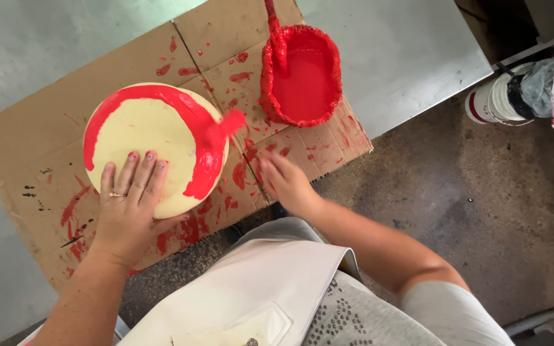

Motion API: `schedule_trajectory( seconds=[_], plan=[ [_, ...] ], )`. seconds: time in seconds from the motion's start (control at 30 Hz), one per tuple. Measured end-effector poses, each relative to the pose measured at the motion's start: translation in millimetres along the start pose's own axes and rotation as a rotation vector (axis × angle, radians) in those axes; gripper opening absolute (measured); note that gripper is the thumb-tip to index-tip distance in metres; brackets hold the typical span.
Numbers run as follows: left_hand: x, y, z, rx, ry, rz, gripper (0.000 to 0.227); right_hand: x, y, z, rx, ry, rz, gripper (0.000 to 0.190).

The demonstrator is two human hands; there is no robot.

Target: Waxing a large cheese wheel with red wax using a roller at a workstation

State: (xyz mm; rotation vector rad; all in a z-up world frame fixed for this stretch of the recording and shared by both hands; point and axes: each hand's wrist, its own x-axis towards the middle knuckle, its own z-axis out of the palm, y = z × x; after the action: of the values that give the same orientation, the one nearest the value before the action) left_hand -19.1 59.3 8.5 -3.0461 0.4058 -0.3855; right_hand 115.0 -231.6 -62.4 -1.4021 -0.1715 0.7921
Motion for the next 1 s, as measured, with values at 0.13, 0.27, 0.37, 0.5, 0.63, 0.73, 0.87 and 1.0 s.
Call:
schedule_trajectory(
  seconds=[0.13, 0.27, 0.37, 0.5, 0.63, 0.73, 0.87, 1.0],
  plan=[
    [3.4, 29.5, 6.8, 0.03, -0.052, -0.127, 0.103, 48.1, 10.0, 14.2, 0.307, 0.07, 0.067, 0.025],
    [13.6, 58.0, 13.2, 0.078, -0.026, -0.391, 0.103, 1.6, 23.1, 15.9, 0.225, -0.052, 0.161, 0.027],
    [22.9, 64.6, 12.9, 0.126, -0.032, -0.478, 0.108, -30.4, 47.2, 12.2, 0.155, -0.121, 0.174, 0.028],
    [27.5, 65.6, 11.9, 0.114, -0.048, -0.493, 0.111, -11.8, 23.2, 11.6, 0.066, -0.078, 0.062, 0.029],
    [27.6, 67.4, 12.1, 0.16, -0.03, -0.459, 0.11, 26.2, -14.5, 10.5, -0.279, 0.1, -0.029, 0.036],
    [28.5, 65.8, 10.8, 0.162, -0.037, -0.47, 0.109, 12.4, -14.4, 3.6, -0.339, 0.127, -0.015, 0.029],
    [28.5, 65.8, 12.2, 0.194, -0.016, -0.465, 0.106, -17.2, 10.2, -6.7, -0.31, 0.061, -0.013, 0.036],
    [27.8, 64.0, 12.7, 0.185, -0.02, -0.463, 0.105, 10.5, 2.2, 2.6, -0.402, 0.176, -0.013, 0.032]
  ],
)
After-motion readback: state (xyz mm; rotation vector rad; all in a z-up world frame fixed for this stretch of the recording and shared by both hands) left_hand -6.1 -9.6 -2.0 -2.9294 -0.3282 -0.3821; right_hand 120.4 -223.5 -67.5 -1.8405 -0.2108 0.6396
